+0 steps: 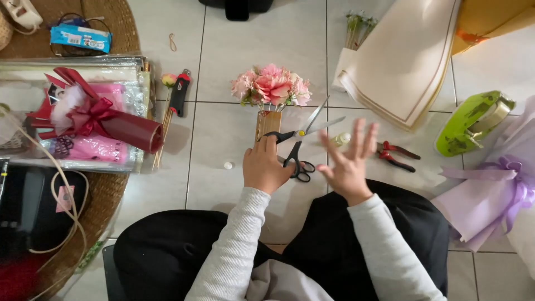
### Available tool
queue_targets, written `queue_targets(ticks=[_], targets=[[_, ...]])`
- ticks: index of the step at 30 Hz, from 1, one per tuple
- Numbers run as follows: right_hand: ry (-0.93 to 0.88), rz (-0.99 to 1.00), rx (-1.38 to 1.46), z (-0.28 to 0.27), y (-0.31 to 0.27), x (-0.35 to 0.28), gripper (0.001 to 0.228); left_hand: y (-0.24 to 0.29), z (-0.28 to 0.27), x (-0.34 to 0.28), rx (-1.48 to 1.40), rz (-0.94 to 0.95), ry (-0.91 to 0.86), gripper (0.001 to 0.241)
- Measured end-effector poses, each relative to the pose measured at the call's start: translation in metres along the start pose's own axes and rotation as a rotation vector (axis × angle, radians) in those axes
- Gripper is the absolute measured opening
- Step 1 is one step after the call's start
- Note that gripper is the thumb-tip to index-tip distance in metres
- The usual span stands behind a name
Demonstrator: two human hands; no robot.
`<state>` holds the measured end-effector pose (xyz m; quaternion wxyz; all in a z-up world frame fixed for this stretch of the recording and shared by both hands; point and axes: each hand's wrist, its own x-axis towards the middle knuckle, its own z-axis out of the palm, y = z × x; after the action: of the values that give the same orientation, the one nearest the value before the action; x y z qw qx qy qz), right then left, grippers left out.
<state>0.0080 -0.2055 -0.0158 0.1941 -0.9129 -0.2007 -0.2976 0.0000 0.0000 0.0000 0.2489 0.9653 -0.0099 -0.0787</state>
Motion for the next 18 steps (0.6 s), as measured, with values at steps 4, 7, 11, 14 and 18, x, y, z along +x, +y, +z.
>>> queue_targets(ticks=[4, 7, 11, 14, 18], targets=[[-0.082, 0.067, -0.149, 0.002, 0.005, 0.014, 0.065, -0.015, 0.019, 0.002, 0.092, 0.170, 0.429, 0.075], [-0.231, 0.464, -0.229, -0.005, 0.033, 0.017, 0.053, -0.022, 0.011, 0.004, 0.108, 0.099, 0.338, 0.072], [-0.402, 0.946, 0.100, 0.030, 0.090, -0.020, 0.083, -0.027, 0.018, 0.007, 0.140, 0.010, 0.132, 0.050], [-0.544, 0.977, 0.207, 0.050, 0.092, -0.030, 0.116, -0.030, 0.028, 0.009, 0.209, -0.033, 0.032, 0.042], [-0.513, 0.964, 0.317, 0.055, 0.072, -0.022, 0.088, -0.039, 0.051, 0.012, 0.236, -0.017, -0.090, 0.037]])
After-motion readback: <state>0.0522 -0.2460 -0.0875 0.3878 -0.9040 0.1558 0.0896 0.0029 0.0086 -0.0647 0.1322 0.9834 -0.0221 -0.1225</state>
